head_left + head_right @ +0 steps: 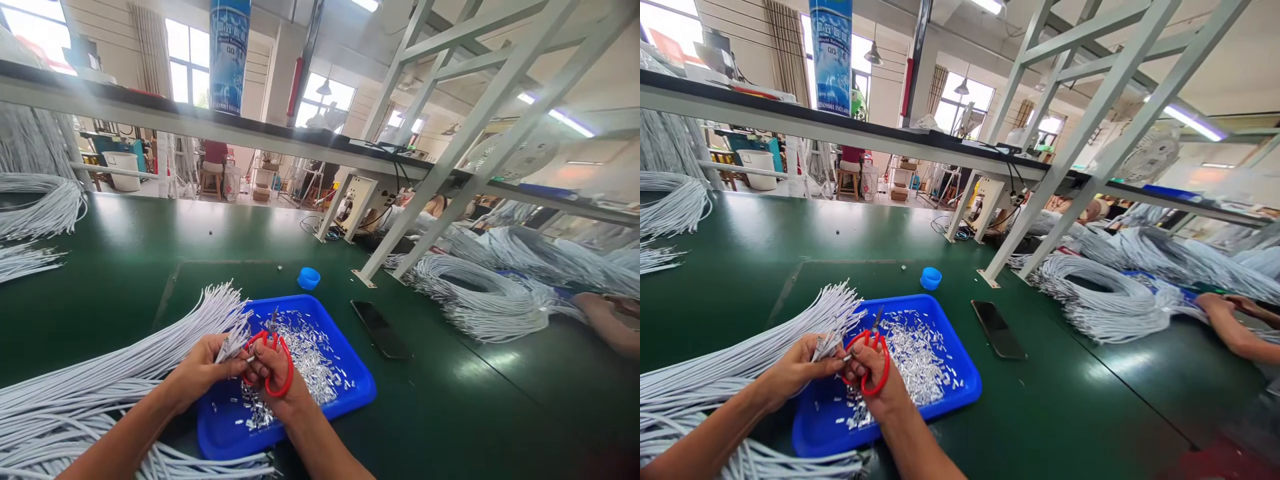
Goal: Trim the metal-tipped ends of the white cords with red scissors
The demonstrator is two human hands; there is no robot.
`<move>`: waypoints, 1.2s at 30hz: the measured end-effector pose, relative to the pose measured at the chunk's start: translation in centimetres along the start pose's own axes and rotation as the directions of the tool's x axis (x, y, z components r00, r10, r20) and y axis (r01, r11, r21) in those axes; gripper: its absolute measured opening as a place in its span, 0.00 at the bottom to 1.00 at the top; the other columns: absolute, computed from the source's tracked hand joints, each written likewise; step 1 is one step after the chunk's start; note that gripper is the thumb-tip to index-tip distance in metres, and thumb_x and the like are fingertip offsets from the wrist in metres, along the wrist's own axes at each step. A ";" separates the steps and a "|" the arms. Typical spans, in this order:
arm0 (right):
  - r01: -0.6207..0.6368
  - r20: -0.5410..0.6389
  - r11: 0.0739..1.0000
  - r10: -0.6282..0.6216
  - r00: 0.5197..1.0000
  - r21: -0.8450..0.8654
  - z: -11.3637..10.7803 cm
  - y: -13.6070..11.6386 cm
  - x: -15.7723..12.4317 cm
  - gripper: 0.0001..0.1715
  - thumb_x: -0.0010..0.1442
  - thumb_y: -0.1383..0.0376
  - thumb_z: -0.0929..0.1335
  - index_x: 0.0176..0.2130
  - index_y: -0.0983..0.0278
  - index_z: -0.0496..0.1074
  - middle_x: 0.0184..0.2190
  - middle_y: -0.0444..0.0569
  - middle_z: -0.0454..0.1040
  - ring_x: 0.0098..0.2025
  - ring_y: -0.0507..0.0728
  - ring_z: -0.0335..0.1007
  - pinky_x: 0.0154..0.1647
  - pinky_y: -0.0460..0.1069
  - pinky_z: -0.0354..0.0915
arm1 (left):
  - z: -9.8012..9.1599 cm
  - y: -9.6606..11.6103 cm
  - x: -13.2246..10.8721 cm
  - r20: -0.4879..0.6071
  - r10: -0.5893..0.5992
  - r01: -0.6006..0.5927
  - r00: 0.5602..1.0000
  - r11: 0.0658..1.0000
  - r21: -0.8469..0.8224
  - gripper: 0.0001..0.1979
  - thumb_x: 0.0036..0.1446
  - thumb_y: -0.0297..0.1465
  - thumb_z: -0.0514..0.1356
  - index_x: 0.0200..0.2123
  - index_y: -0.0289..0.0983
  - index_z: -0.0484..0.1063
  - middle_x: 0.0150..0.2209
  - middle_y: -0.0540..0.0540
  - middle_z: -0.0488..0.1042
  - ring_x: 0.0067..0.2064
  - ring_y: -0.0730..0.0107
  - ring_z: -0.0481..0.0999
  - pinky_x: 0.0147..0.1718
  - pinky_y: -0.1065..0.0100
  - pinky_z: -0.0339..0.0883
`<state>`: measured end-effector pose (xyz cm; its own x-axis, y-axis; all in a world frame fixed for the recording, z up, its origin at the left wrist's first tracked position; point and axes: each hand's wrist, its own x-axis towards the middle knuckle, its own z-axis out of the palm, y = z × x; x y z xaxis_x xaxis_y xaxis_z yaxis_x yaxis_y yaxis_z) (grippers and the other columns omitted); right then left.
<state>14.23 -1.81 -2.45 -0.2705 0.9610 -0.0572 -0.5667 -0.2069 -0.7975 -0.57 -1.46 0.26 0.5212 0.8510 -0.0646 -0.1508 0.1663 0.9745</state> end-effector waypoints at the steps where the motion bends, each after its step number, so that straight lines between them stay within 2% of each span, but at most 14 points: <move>1: 0.032 -0.044 0.999 -0.033 0.998 -0.038 -0.2 -0.3 0.1 0.18 0.44 0.57 0.73 0.20 0.65 0.64 0.13 0.36 0.57 0.17 0.47 0.52 0.21 0.43 0.53 | 0.0 0.0 0.1 -0.036 -0.012 0.013 0.999 1.000 0.011 0.12 0.45 0.37 0.65 0.27 0.33 0.73 0.22 0.49 0.72 0.28 0.71 0.70 0.29 0.72 0.60; 2: 0.093 -0.117 0.987 -0.108 0.987 -0.134 -0.5 -0.8 0.2 0.17 0.44 0.58 0.73 0.21 0.65 0.65 0.14 0.37 0.58 0.18 0.46 0.52 0.22 0.43 0.53 | -0.1 -0.2 0.2 -0.088 -0.030 0.033 0.996 0.999 0.025 0.13 0.45 0.37 0.65 0.26 0.33 0.72 0.20 0.51 0.69 0.25 0.74 0.67 0.26 0.73 0.57; 4: 0.188 -0.276 0.929 -0.281 0.919 -0.318 -1.4 -1.8 0.3 0.17 0.45 0.57 0.73 0.23 0.66 0.66 0.16 0.38 0.60 0.20 0.46 0.53 0.21 0.43 0.51 | -0.1 -0.4 0.4 -0.196 -0.077 0.085 0.977 0.996 0.033 0.15 0.43 0.39 0.66 0.24 0.33 0.71 0.17 0.54 0.65 0.21 0.78 0.60 0.22 0.74 0.51; 5: 0.190 -0.334 0.917 -0.312 0.890 -0.351 -1.8 -2.3 0.3 0.18 0.45 0.55 0.73 0.23 0.65 0.65 0.16 0.38 0.60 0.19 0.46 0.53 0.21 0.43 0.51 | -0.1 -0.6 0.6 -0.234 -0.096 0.106 0.967 0.994 0.031 0.16 0.41 0.40 0.67 0.24 0.33 0.71 0.17 0.54 0.63 0.20 0.78 0.58 0.21 0.74 0.50; 6: 0.166 -0.363 0.918 -0.302 0.882 -0.361 -2.2 -2.7 0.4 0.20 0.45 0.53 0.72 0.22 0.65 0.64 0.15 0.37 0.59 0.18 0.46 0.52 0.20 0.43 0.50 | -0.1 -0.7 0.7 -0.260 -0.107 0.119 0.960 0.992 0.032 0.17 0.40 0.41 0.67 0.25 0.33 0.72 0.17 0.55 0.63 0.20 0.78 0.57 0.21 0.74 0.49; 9: 0.045 -0.306 0.928 -0.167 0.937 -0.370 -2.6 -2.8 0.3 0.24 0.47 0.49 0.70 0.18 0.65 0.62 0.12 0.37 0.56 0.16 0.46 0.48 0.18 0.44 0.47 | 0.1 -0.9 0.8 -0.334 -0.103 0.134 0.937 0.988 0.072 0.18 0.36 0.42 0.68 0.25 0.33 0.73 0.17 0.54 0.64 0.21 0.77 0.58 0.22 0.74 0.50; 11: 0.027 -0.246 0.920 -0.133 0.960 -0.392 -2.3 -2.4 0.1 0.24 0.46 0.49 0.70 0.19 0.66 0.66 0.12 0.38 0.57 0.16 0.46 0.48 0.18 0.44 0.46 | 0.2 -1.0 0.7 -0.390 -0.095 0.145 0.916 0.985 0.099 0.18 0.34 0.41 0.69 0.25 0.33 0.73 0.19 0.52 0.68 0.22 0.76 0.61 0.24 0.73 0.53; 14: 0.061 -0.209 0.914 -0.155 0.966 -0.400 -1.7 -1.9 -0.1 0.21 0.42 0.53 0.73 0.27 0.68 0.73 0.16 0.40 0.62 0.19 0.46 0.52 0.21 0.44 0.48 | 0.5 -1.0 0.8 -0.467 -0.079 0.157 0.881 0.979 0.131 0.19 0.32 0.41 0.69 0.24 0.33 0.73 0.21 0.51 0.70 0.25 0.72 0.65 0.27 0.71 0.56; 18: 0.061 -0.169 0.922 -0.135 0.976 -0.383 -1.3 -1.9 -0.5 0.21 0.36 0.59 0.77 0.33 0.65 0.77 0.20 0.41 0.66 0.24 0.48 0.57 0.26 0.44 0.53 | 0.6 -1.2 0.9 -0.522 -0.015 0.133 0.853 0.973 0.189 0.17 0.32 0.41 0.69 0.22 0.34 0.72 0.19 0.52 0.68 0.24 0.71 0.64 0.26 0.70 0.56; 23: 0.074 -0.209 0.912 -0.170 0.963 -0.404 -1.1 -1.5 -0.4 0.17 0.39 0.59 0.75 0.30 0.67 0.77 0.19 0.42 0.67 0.23 0.48 0.57 0.26 0.44 0.55 | 0.8 -1.2 0.9 -0.485 -0.037 0.117 0.873 0.984 0.136 0.15 0.33 0.38 0.69 0.21 0.34 0.71 0.19 0.52 0.68 0.23 0.73 0.65 0.24 0.72 0.57; 26: 0.103 -0.195 0.867 -0.223 0.955 -0.488 -1.1 -0.8 -0.4 0.14 0.44 0.59 0.73 0.28 0.68 0.75 0.19 0.43 0.67 0.23 0.49 0.57 0.26 0.45 0.55 | 0.8 -1.1 0.8 -0.497 -0.069 0.130 0.865 0.988 0.089 0.15 0.32 0.38 0.70 0.21 0.33 0.72 0.19 0.51 0.69 0.22 0.73 0.65 0.23 0.72 0.58; 29: 0.179 -0.111 0.719 -0.337 0.935 -0.672 -0.9 -0.5 -0.7 0.11 0.50 0.60 0.69 0.29 0.67 0.74 0.21 0.43 0.67 0.23 0.49 0.58 0.26 0.45 0.57 | 0.7 -1.0 0.8 -0.450 -0.101 0.129 0.888 0.991 0.034 0.15 0.33 0.37 0.70 0.22 0.33 0.72 0.19 0.50 0.71 0.23 0.74 0.66 0.24 0.73 0.58; 33: 0.375 0.191 0.300 -0.499 0.845 -0.877 -1.0 -1.6 -1.4 0.08 0.55 0.62 0.66 0.31 0.64 0.72 0.26 0.46 0.69 0.29 0.53 0.64 0.30 0.46 0.60 | 0.4 -0.5 0.8 -0.372 -0.169 0.146 0.913 0.985 -0.088 0.15 0.34 0.36 0.70 0.24 0.32 0.73 0.21 0.48 0.74 0.24 0.72 0.70 0.26 0.72 0.61; 36: 0.383 0.330 -0.024 -0.558 0.761 -0.923 -1.8 -2.9 -1.5 0.10 0.53 0.62 0.67 0.36 0.64 0.71 0.31 0.49 0.71 0.34 0.56 0.64 0.35 0.49 0.60 | 0.3 -0.1 0.7 -0.343 -0.257 0.194 0.904 0.959 -0.208 0.15 0.34 0.34 0.70 0.27 0.34 0.73 0.21 0.49 0.75 0.23 0.71 0.72 0.25 0.71 0.63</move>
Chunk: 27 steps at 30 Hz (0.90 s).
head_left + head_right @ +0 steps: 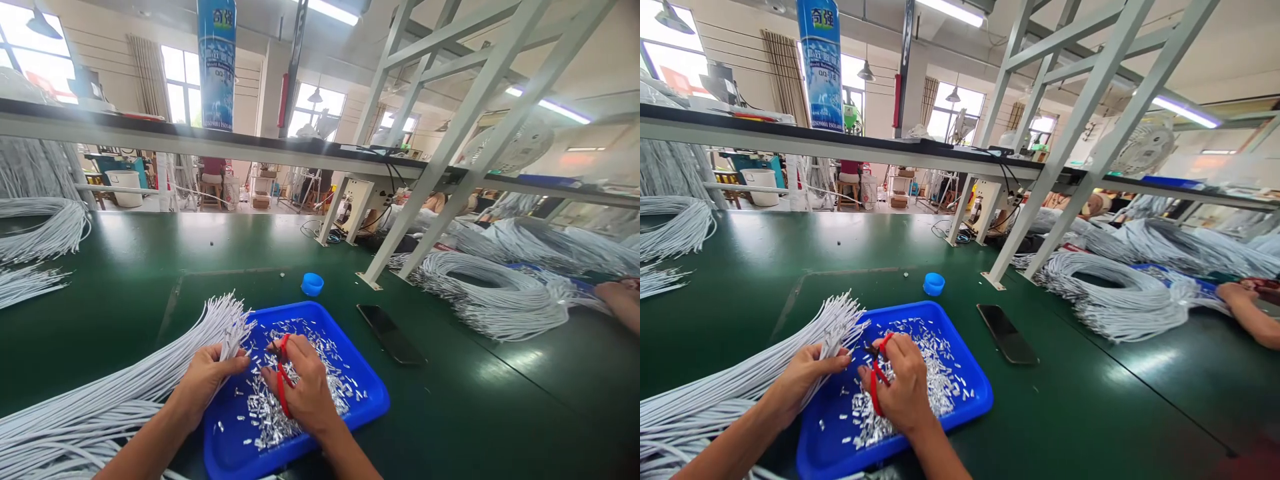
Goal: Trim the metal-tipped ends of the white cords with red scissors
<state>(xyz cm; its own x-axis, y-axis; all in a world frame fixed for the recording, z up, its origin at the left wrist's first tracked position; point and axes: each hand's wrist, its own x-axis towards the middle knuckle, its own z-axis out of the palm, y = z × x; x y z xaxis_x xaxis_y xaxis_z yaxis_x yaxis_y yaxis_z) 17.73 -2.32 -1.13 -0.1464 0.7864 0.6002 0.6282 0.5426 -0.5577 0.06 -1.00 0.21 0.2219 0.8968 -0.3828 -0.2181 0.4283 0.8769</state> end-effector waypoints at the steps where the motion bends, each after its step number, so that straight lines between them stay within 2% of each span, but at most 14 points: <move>1: 0.033 -0.015 0.994 -0.035 0.999 -0.108 -0.2 0.4 0.1 0.10 0.52 0.62 0.67 0.35 0.64 0.70 0.31 0.49 0.71 0.34 0.57 0.64 0.36 0.50 0.59 | -0.1 0.1 0.0 -0.006 -0.012 0.012 1.000 1.000 -0.017 0.15 0.35 0.34 0.70 0.27 0.34 0.73 0.21 0.49 0.75 0.23 0.71 0.72 0.24 0.72 0.63; 3: 0.080 -0.023 0.953 -0.090 0.996 -0.292 -0.3 1.2 0.1 0.06 0.52 0.63 0.67 0.32 0.63 0.70 0.29 0.48 0.71 0.33 0.57 0.63 0.36 0.50 0.56 | -0.2 0.1 -0.1 -0.029 -0.002 0.001 1.000 1.000 -0.024 0.14 0.36 0.33 0.70 0.27 0.34 0.73 0.19 0.51 0.74 0.21 0.74 0.70 0.23 0.74 0.62; 6: 0.140 -0.007 0.888 -0.159 0.987 -0.438 0.1 1.7 -0.1 0.03 0.53 0.65 0.66 0.29 0.63 0.70 0.26 0.47 0.71 0.32 0.56 0.62 0.35 0.49 0.52 | -0.5 0.0 0.0 -0.042 0.006 -0.006 0.999 1.000 -0.016 0.13 0.37 0.33 0.70 0.27 0.35 0.74 0.18 0.52 0.73 0.21 0.75 0.70 0.21 0.74 0.61; 10: 0.170 -0.003 0.843 -0.199 0.980 -0.511 0.6 1.6 -0.3 0.07 0.56 0.68 0.64 0.26 0.63 0.69 0.25 0.46 0.70 0.30 0.54 0.61 0.33 0.49 0.50 | -0.5 -0.2 0.1 0.001 0.014 -0.014 1.000 0.999 -0.030 0.14 0.35 0.33 0.71 0.26 0.35 0.73 0.20 0.51 0.75 0.22 0.74 0.71 0.24 0.74 0.63; 14: 0.173 -0.010 0.821 -0.212 0.977 -0.544 0.8 1.6 -0.6 0.13 0.58 0.70 0.62 0.23 0.63 0.67 0.21 0.46 0.68 0.27 0.54 0.59 0.30 0.49 0.48 | -0.2 -0.2 0.1 -0.006 0.018 -0.019 1.000 0.999 -0.042 0.15 0.32 0.33 0.72 0.25 0.34 0.73 0.21 0.51 0.75 0.22 0.75 0.71 0.24 0.75 0.63; 17: 0.174 -0.008 0.819 -0.213 0.977 -0.547 0.9 2.1 -0.9 0.15 0.59 0.70 0.61 0.22 0.64 0.67 0.20 0.46 0.68 0.26 0.53 0.60 0.29 0.49 0.48 | -0.4 -0.1 0.1 0.014 0.014 -0.013 1.000 0.998 -0.058 0.15 0.33 0.32 0.72 0.26 0.33 0.74 0.22 0.49 0.77 0.23 0.73 0.73 0.25 0.73 0.65; 20: 0.051 -0.024 0.883 -0.071 0.997 -0.466 0.7 2.4 -0.7 0.17 0.59 0.67 0.63 0.19 0.64 0.66 0.19 0.46 0.68 0.24 0.52 0.60 0.26 0.48 0.48 | -0.9 0.3 0.2 0.099 0.002 0.006 0.995 0.997 -0.083 0.16 0.38 0.32 0.70 0.33 0.32 0.76 0.28 0.44 0.79 0.29 0.66 0.77 0.30 0.70 0.68; 23: -0.170 -0.030 0.963 0.167 0.985 -0.210 -0.2 2.0 0.1 0.18 0.58 0.60 0.65 0.20 0.64 0.67 0.21 0.46 0.68 0.24 0.52 0.62 0.26 0.46 0.52 | -1.3 0.5 0.2 0.142 0.013 0.004 0.990 0.993 -0.118 0.20 0.39 0.31 0.70 0.38 0.31 0.76 0.34 0.40 0.79 0.35 0.61 0.77 0.36 0.66 0.69; 25: -0.215 0.017 0.975 0.216 0.976 -0.048 -0.8 1.4 0.6 0.13 0.57 0.58 0.65 0.27 0.64 0.70 0.28 0.47 0.71 0.30 0.54 0.65 0.31 0.46 0.56 | -1.4 0.6 0.2 0.133 0.033 -0.018 0.990 0.994 -0.112 0.20 0.36 0.31 0.71 0.36 0.30 0.76 0.31 0.39 0.79 0.32 0.60 0.77 0.35 0.65 0.69; 27: -0.211 0.102 0.977 0.208 0.973 0.023 -1.0 0.7 0.9 0.10 0.55 0.58 0.67 0.33 0.63 0.71 0.32 0.48 0.71 0.35 0.55 0.65 0.35 0.47 0.57 | -1.4 0.6 0.2 0.121 0.053 -0.042 0.991 0.995 -0.090 0.19 0.34 0.32 0.71 0.33 0.30 0.77 0.28 0.40 0.79 0.29 0.61 0.77 0.32 0.64 0.69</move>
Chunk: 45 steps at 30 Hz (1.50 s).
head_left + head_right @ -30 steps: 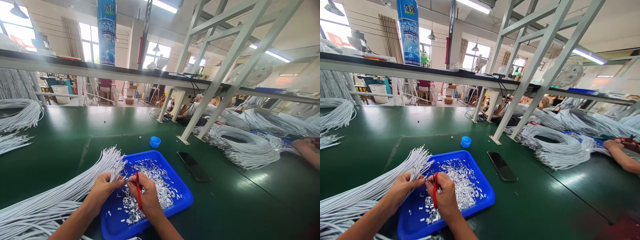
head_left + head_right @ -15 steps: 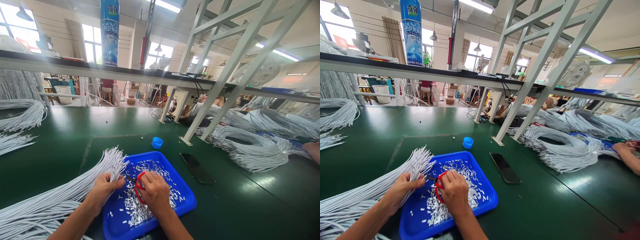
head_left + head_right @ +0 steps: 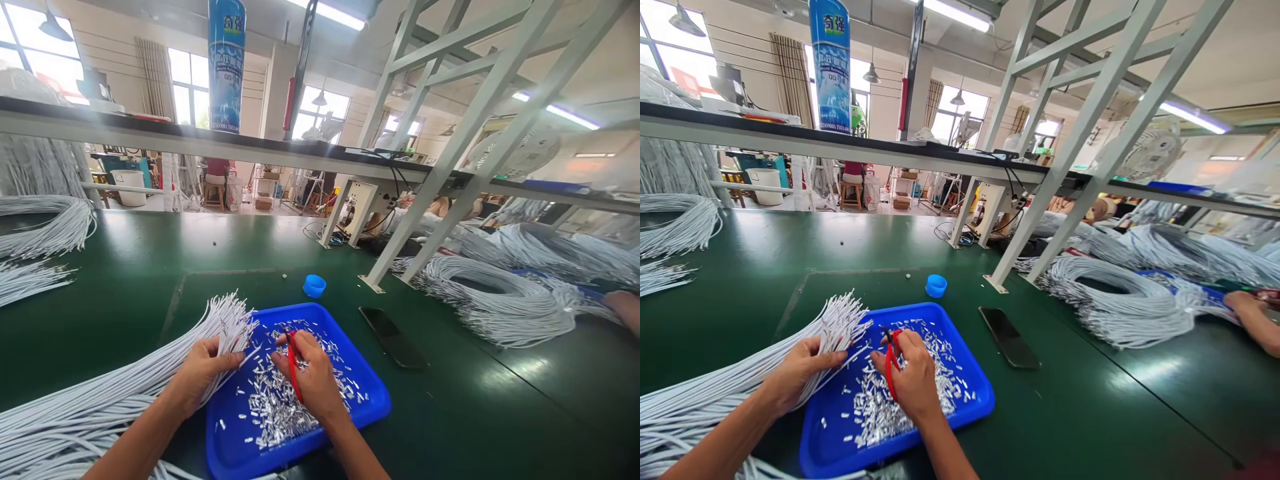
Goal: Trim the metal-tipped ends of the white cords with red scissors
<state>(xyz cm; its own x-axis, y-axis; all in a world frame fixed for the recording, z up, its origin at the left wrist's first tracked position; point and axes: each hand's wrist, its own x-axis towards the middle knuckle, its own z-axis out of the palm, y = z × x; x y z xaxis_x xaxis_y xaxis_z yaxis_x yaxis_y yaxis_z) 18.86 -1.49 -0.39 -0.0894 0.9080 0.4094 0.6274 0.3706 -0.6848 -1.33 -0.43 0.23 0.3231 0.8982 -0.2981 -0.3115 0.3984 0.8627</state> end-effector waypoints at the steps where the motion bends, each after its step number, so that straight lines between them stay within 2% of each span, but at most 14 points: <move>1: -0.004 0.049 1.000 0.004 0.999 0.004 0.0 -0.3 0.0 0.10 0.55 0.58 0.67 0.32 0.63 0.71 0.32 0.47 0.71 0.35 0.55 0.65 0.34 0.47 0.57 | 0.0 0.0 0.0 -0.007 0.011 -0.010 1.000 1.000 0.012 0.19 0.34 0.32 0.72 0.32 0.30 0.77 0.27 0.41 0.79 0.28 0.62 0.76 0.31 0.65 0.68; 4: -0.034 0.173 0.999 0.041 0.984 -0.040 0.5 -0.6 -0.2 0.13 0.53 0.57 0.68 0.24 0.63 0.70 0.25 0.45 0.69 0.28 0.53 0.62 0.28 0.46 0.54 | 0.1 0.1 0.0 -0.041 0.067 -0.064 0.997 0.996 0.068 0.15 0.34 0.33 0.71 0.27 0.31 0.76 0.22 0.46 0.75 0.23 0.72 0.71 0.26 0.71 0.63; 7: -0.037 0.232 0.998 0.046 0.972 -0.045 1.1 -0.4 -0.5 0.15 0.52 0.57 0.68 0.20 0.64 0.68 0.22 0.43 0.67 0.25 0.51 0.58 0.24 0.45 0.50 | 0.3 0.2 0.0 -0.058 0.109 -0.100 0.992 0.985 0.141 0.14 0.34 0.33 0.71 0.24 0.31 0.75 0.18 0.51 0.69 0.20 0.80 0.61 0.20 0.75 0.53; 12: -0.081 0.291 0.996 0.065 0.954 0.045 1.6 0.1 -0.8 0.23 0.52 0.57 0.67 0.14 0.65 0.59 0.17 0.40 0.61 0.21 0.48 0.52 0.22 0.45 0.45 | 0.7 0.1 -0.1 -0.036 0.134 -0.123 0.990 0.968 0.221 0.16 0.37 0.39 0.69 0.21 0.32 0.73 0.14 0.55 0.60 0.18 0.81 0.53 0.18 0.74 0.44; 14: -0.103 0.300 0.992 0.078 0.951 0.069 1.6 0.3 -0.9 0.25 0.51 0.56 0.67 0.13 0.65 0.56 0.16 0.40 0.57 0.20 0.48 0.50 0.21 0.45 0.44 | 0.9 0.1 -0.2 -0.042 0.147 -0.133 0.988 0.963 0.234 0.16 0.37 0.40 0.69 0.23 0.32 0.74 0.15 0.55 0.62 0.19 0.80 0.55 0.19 0.75 0.47; 17: -0.138 0.332 0.985 0.096 0.938 0.105 1.6 0.3 -1.0 0.26 0.52 0.56 0.67 0.14 0.64 0.54 0.15 0.39 0.53 0.21 0.48 0.48 0.21 0.45 0.43 | 1.1 0.1 -0.3 -0.052 0.191 -0.169 0.980 0.946 0.275 0.16 0.38 0.40 0.68 0.28 0.34 0.76 0.23 0.49 0.72 0.25 0.73 0.65 0.26 0.73 0.58; 20: -0.151 0.342 0.985 0.114 0.933 0.086 1.7 0.2 -1.1 0.25 0.52 0.57 0.67 0.14 0.64 0.53 0.15 0.39 0.53 0.21 0.48 0.47 0.22 0.46 0.42 | 1.2 0.2 -0.4 -0.061 0.307 -0.258 0.950 0.878 0.403 0.15 0.40 0.40 0.66 0.29 0.35 0.77 0.31 0.46 0.76 0.35 0.63 0.70 0.36 0.70 0.62; 22: -0.151 0.314 0.987 0.127 0.941 0.052 1.7 0.2 -1.0 0.25 0.50 0.59 0.67 0.14 0.64 0.52 0.15 0.39 0.53 0.20 0.48 0.47 0.22 0.46 0.42 | 1.2 0.4 -0.5 -0.051 0.365 -0.293 0.930 0.817 0.496 0.14 0.42 0.41 0.65 0.28 0.36 0.78 0.31 0.46 0.76 0.37 0.61 0.70 0.38 0.69 0.62; 27: -0.161 0.309 0.981 0.121 0.943 0.105 1.8 0.2 -1.0 0.26 0.50 0.57 0.67 0.13 0.64 0.51 0.14 0.39 0.51 0.20 0.48 0.46 0.21 0.46 0.41 | 1.0 0.5 -0.5 -0.001 0.437 -0.347 0.900 0.717 0.604 0.12 0.45 0.40 0.63 0.25 0.36 0.77 0.28 0.47 0.74 0.34 0.61 0.70 0.36 0.69 0.62; 32: -0.190 0.396 0.964 0.103 0.912 0.186 1.8 0.3 -1.1 0.27 0.52 0.54 0.65 0.14 0.64 0.52 0.15 0.39 0.50 0.21 0.48 0.45 0.21 0.46 0.41 | 1.0 0.4 -0.4 0.026 0.464 -0.382 0.886 0.697 0.607 0.10 0.45 0.39 0.63 0.25 0.37 0.77 0.29 0.47 0.74 0.34 0.62 0.71 0.36 0.69 0.62; 35: -0.178 0.390 0.976 0.117 0.914 0.125 1.8 0.2 -1.2 0.25 0.52 0.56 0.64 0.14 0.64 0.51 0.15 0.39 0.50 0.20 0.48 0.45 0.22 0.46 0.41 | 1.0 0.5 -0.4 0.045 0.481 -0.397 0.876 0.664 0.634 0.09 0.47 0.37 0.63 0.25 0.37 0.77 0.28 0.47 0.74 0.34 0.63 0.70 0.35 0.70 0.61; 39: -0.124 0.294 0.992 0.122 0.948 -0.011 2.0 0.3 -1.2 0.27 0.51 0.58 0.66 0.14 0.64 0.47 0.14 0.39 0.50 0.19 0.48 0.46 0.22 0.46 0.40 | 0.7 0.3 -0.4 0.082 0.502 -0.412 0.861 0.594 0.691 0.08 0.49 0.35 0.62 0.26 0.37 0.76 0.28 0.48 0.72 0.34 0.65 0.70 0.34 0.70 0.60; 42: -0.105 0.288 0.994 0.104 0.952 -0.012 2.3 0.2 -1.3 0.27 0.52 0.58 0.66 0.14 0.64 0.47 0.14 0.39 0.50 0.19 0.48 0.45 0.21 0.46 0.40 | 0.4 -0.1 -0.3 0.081 0.435 -0.391 0.897 0.694 0.604 0.10 0.50 0.36 0.61 0.24 0.36 0.73 0.24 0.49 0.70 0.28 0.70 0.67 0.29 0.72 0.58; 45: -0.080 0.288 0.996 0.066 0.955 0.035 2.5 0.0 -1.3 0.27 0.53 0.58 0.66 0.13 0.64 0.51 0.14 0.39 0.52 0.19 0.48 0.47 0.21 0.46 0.41 | 0.2 -0.3 -0.2 0.105 0.230 -0.253 0.967 0.883 0.396 0.15 0.50 0.38 0.61 0.19 0.34 0.69 0.16 0.53 0.64 0.19 0.77 0.60 0.22 0.73 0.52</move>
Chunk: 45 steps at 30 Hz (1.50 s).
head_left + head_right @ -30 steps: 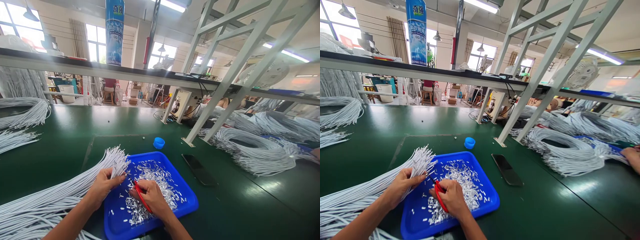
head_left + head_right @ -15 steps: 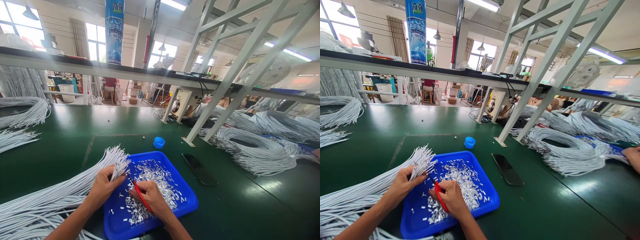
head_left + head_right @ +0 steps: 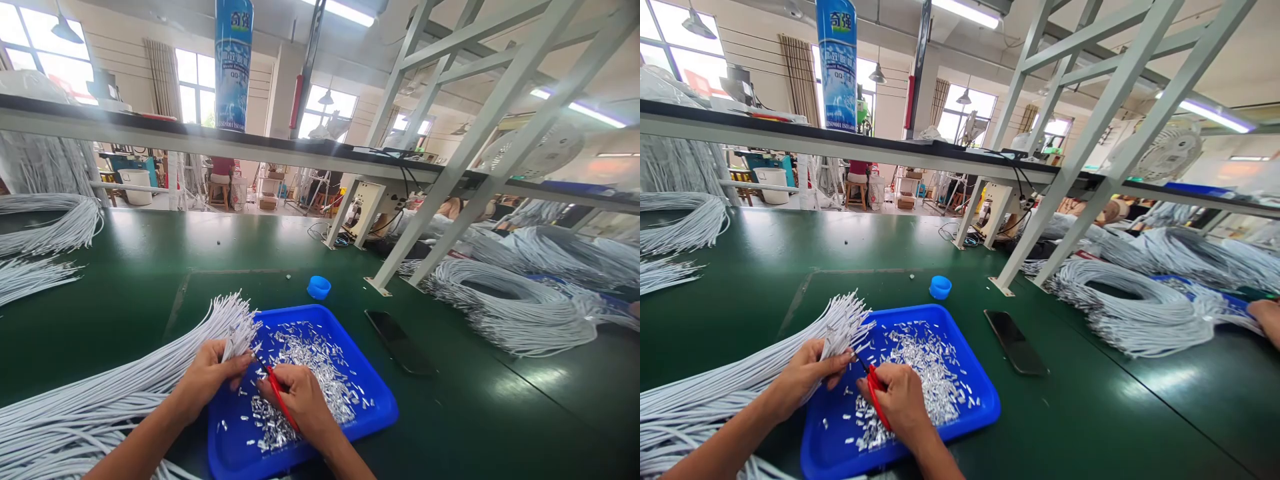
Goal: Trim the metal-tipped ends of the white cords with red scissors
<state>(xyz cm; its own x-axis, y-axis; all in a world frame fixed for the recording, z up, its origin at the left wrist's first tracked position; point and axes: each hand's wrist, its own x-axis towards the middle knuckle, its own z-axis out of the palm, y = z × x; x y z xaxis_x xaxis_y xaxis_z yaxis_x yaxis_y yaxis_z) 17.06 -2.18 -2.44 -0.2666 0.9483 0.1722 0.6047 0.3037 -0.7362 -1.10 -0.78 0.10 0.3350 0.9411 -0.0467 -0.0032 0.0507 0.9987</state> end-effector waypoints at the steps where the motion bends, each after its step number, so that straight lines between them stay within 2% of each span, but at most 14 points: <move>1: 0.018 0.005 1.000 -0.018 1.000 0.016 -0.1 0.0 0.0 0.26 0.54 0.57 0.66 0.13 0.65 0.54 0.15 0.40 0.55 0.19 0.48 0.49 0.21 0.45 0.43 | 0.0 0.0 0.0 0.043 -0.051 0.054 0.998 0.996 -0.075 0.16 0.50 0.38 0.61 0.18 0.34 0.68 0.15 0.53 0.63 0.18 0.77 0.60 0.21 0.73 0.52; 6: -0.005 0.029 0.999 0.003 1.000 0.049 -1.3 0.4 0.5 0.16 0.47 0.56 0.71 0.19 0.65 0.69 0.20 0.42 0.63 0.24 0.50 0.56 0.24 0.45 0.49 | 0.2 0.3 0.1 -0.010 -0.187 0.180 0.982 0.955 -0.238 0.14 0.43 0.38 0.66 0.20 0.33 0.70 0.19 0.50 0.69 0.21 0.76 0.65 0.23 0.73 0.57; 8: -0.097 0.020 0.966 0.095 0.995 0.238 -1.4 0.4 0.7 0.16 0.47 0.54 0.71 0.23 0.65 0.72 0.19 0.42 0.62 0.23 0.49 0.54 0.24 0.45 0.49 | 0.4 0.5 0.0 -0.010 -0.226 0.216 0.974 0.942 -0.257 0.15 0.41 0.40 0.67 0.22 0.33 0.72 0.21 0.49 0.72 0.23 0.74 0.67 0.25 0.73 0.58; 11: -0.210 0.075 0.703 0.218 0.973 0.679 -0.5 -0.1 0.8 0.21 0.48 0.51 0.70 0.32 0.67 0.73 0.18 0.41 0.61 0.21 0.48 0.53 0.23 0.45 0.50 | 0.7 0.6 -0.1 0.036 -0.162 0.165 0.986 0.968 -0.191 0.17 0.40 0.41 0.67 0.25 0.32 0.74 0.23 0.49 0.73 0.26 0.72 0.68 0.28 0.72 0.59; 13: -0.211 0.088 0.568 0.236 0.968 0.796 0.5 -0.6 0.7 0.22 0.47 0.52 0.70 0.34 0.67 0.73 0.18 0.41 0.61 0.20 0.48 0.53 0.23 0.44 0.51 | 0.8 0.3 -0.1 0.037 -0.102 0.105 0.994 0.990 -0.094 0.17 0.41 0.42 0.66 0.24 0.32 0.73 0.22 0.51 0.71 0.25 0.75 0.64 0.26 0.73 0.57; 14: -0.179 0.049 0.585 0.232 0.971 0.791 0.9 -0.9 0.7 0.20 0.47 0.53 0.70 0.32 0.67 0.72 0.18 0.41 0.62 0.21 0.48 0.53 0.23 0.45 0.51 | 0.8 0.1 -0.1 0.022 -0.097 0.097 0.995 0.994 -0.040 0.17 0.42 0.42 0.66 0.23 0.32 0.73 0.20 0.52 0.69 0.23 0.76 0.62 0.25 0.74 0.55; 16: -0.027 -0.136 0.739 0.160 0.978 0.673 1.4 -1.3 0.5 0.16 0.49 0.55 0.69 0.26 0.66 0.71 0.19 0.43 0.62 0.23 0.50 0.54 0.24 0.45 0.53 | 0.8 -0.6 0.1 -0.039 -0.112 0.114 0.993 0.991 0.067 0.18 0.42 0.43 0.65 0.21 0.32 0.70 0.17 0.55 0.64 0.21 0.77 0.58 0.21 0.74 0.50; 19: 0.155 -0.358 0.882 0.016 0.933 0.444 1.2 -1.7 0.2 0.16 0.51 0.56 0.68 0.20 0.65 0.67 0.20 0.45 0.63 0.26 0.52 0.56 0.27 0.46 0.56 | 0.7 -1.1 0.5 -0.140 -0.112 0.132 0.984 0.980 0.150 0.21 0.40 0.46 0.65 0.17 0.33 0.68 0.14 0.55 0.61 0.19 0.77 0.58 0.19 0.74 0.48; 23: -0.053 -0.199 0.835 0.191 0.961 0.548 -0.5 -1.4 0.1 0.18 0.57 0.54 0.64 0.26 0.65 0.67 0.19 0.41 0.60 0.22 0.50 0.54 0.24 0.45 0.54 | 0.8 -0.5 0.5 -0.058 -0.162 0.156 0.985 0.984 -0.091 0.20 0.38 0.44 0.67 0.29 0.33 0.73 0.23 0.50 0.73 0.27 0.68 0.71 0.27 0.70 0.63; 27: -0.031 -0.134 0.965 0.068 0.989 0.259 -1.9 -0.7 0.2 0.14 0.53 0.56 0.67 0.28 0.65 0.69 0.26 0.44 0.66 0.28 0.51 0.60 0.29 0.45 0.55 | 0.8 0.3 0.3 -0.024 -0.203 0.191 0.979 0.951 -0.245 0.22 0.36 0.41 0.69 0.34 0.33 0.75 0.28 0.45 0.78 0.31 0.62 0.75 0.34 0.64 0.67; 33: -0.074 -0.016 0.993 0.073 0.997 -0.089 -1.9 -0.7 0.0 0.18 0.53 0.57 0.66 0.20 0.65 0.63 0.21 0.42 0.63 0.25 0.50 0.57 0.25 0.45 0.49 | 0.5 0.5 0.5 -0.142 -0.179 0.142 0.974 0.962 -0.235 0.17 0.34 0.38 0.71 0.27 0.33 0.75 0.20 0.50 0.74 0.20 0.76 0.67 0.21 0.74 0.60; 36: -0.098 0.021 0.992 0.100 0.995 -0.085 -1.6 -0.6 -0.1 0.20 0.52 0.57 0.67 0.18 0.65 0.58 0.19 0.40 0.60 0.23 0.49 0.54 0.24 0.45 0.45 | 0.6 0.5 0.6 -0.137 -0.216 0.182 0.967 0.958 -0.220 0.16 0.34 0.38 0.71 0.26 0.32 0.75 0.17 0.53 0.70 0.18 0.81 0.61 0.18 0.77 0.53; 40: -0.121 0.053 0.992 0.123 0.991 -0.039 -1.3 -0.2 -0.1 0.23 0.51 0.58 0.66 0.16 0.64 0.53 0.16 0.39 0.55 0.21 0.48 0.50 0.22 0.45 0.42 | 0.9 0.5 0.4 -0.127 -0.204 0.179 0.971 0.966 -0.184 0.17 0.36 0.39 0.70 0.28 0.33 0.76 0.21 0.51 0.73 0.21 0.77 0.65 0.22 0.75 0.58; 45: -0.115 0.048 0.993 0.116 0.992 -0.018 -1.3 0.2 -0.1 0.25 0.50 0.58 0.66 0.15 0.64 0.49 0.15 0.38 0.51 0.20 0.47 0.47 0.22 0.45 0.41 | 0.9 0.4 0.5 -0.160 0.027 -0.009 0.987 0.994 0.111 0.14 0.44 0.40 0.65 0.29 0.35 0.76 0.28 0.49 0.74 0.31 0.69 0.69 0.31 0.72 0.62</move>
<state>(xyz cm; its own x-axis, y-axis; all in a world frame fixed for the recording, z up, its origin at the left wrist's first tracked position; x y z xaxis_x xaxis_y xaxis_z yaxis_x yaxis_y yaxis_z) 18.20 -2.13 -1.82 -0.2304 0.9716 0.0540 0.6447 0.1940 -0.7394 -0.09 -0.62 0.51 0.1796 0.9835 -0.0228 0.0989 0.0050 0.9951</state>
